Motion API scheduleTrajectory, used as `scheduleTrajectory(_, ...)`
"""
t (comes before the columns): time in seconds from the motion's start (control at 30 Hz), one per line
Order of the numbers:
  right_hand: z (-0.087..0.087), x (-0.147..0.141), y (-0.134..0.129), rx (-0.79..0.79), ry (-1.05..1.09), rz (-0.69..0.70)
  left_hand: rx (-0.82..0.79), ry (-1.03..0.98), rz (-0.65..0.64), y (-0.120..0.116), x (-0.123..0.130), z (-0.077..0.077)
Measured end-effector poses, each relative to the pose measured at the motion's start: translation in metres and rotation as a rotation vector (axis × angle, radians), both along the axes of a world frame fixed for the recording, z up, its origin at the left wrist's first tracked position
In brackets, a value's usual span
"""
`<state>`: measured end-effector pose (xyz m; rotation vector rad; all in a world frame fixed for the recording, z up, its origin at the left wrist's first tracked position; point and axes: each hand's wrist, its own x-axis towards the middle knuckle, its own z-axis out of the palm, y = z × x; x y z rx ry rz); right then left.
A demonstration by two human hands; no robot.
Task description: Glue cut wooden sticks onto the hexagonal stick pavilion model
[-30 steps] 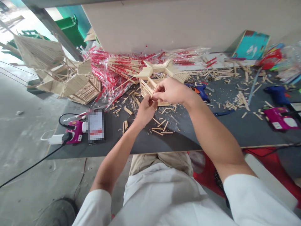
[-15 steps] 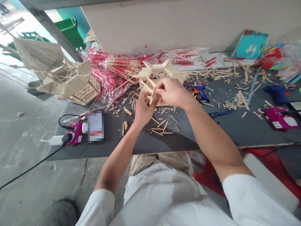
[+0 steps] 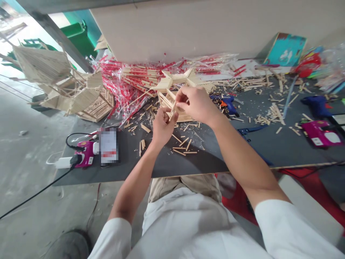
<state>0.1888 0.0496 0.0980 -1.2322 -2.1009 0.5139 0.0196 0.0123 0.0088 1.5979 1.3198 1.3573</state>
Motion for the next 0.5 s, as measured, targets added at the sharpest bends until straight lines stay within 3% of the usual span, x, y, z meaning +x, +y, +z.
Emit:
scheduleTrajectory(0.2, -0.005, 0.003, 0.002, 0.089, -0.023, -0.009, 0.005, 0.043, 0.019, -0.004, 0.002, 0.002)
scheduleTrajectory(0.33, -0.003, 0.015, -0.02, 0.087, 0.049, -0.063, 0.009, 0.063, 0.018, -0.011, -0.004, 0.002)
scheduleTrajectory(0.43, -0.006, 0.035, -0.047, 0.06, 0.093, -0.092, 0.015, 0.113, 0.006, -0.026, -0.011, 0.014)
scheduleTrajectory(0.5, -0.015, 0.052, -0.063, 0.014, 0.081, -0.089, 0.012, 0.106, -0.076, -0.043, -0.014, 0.029)
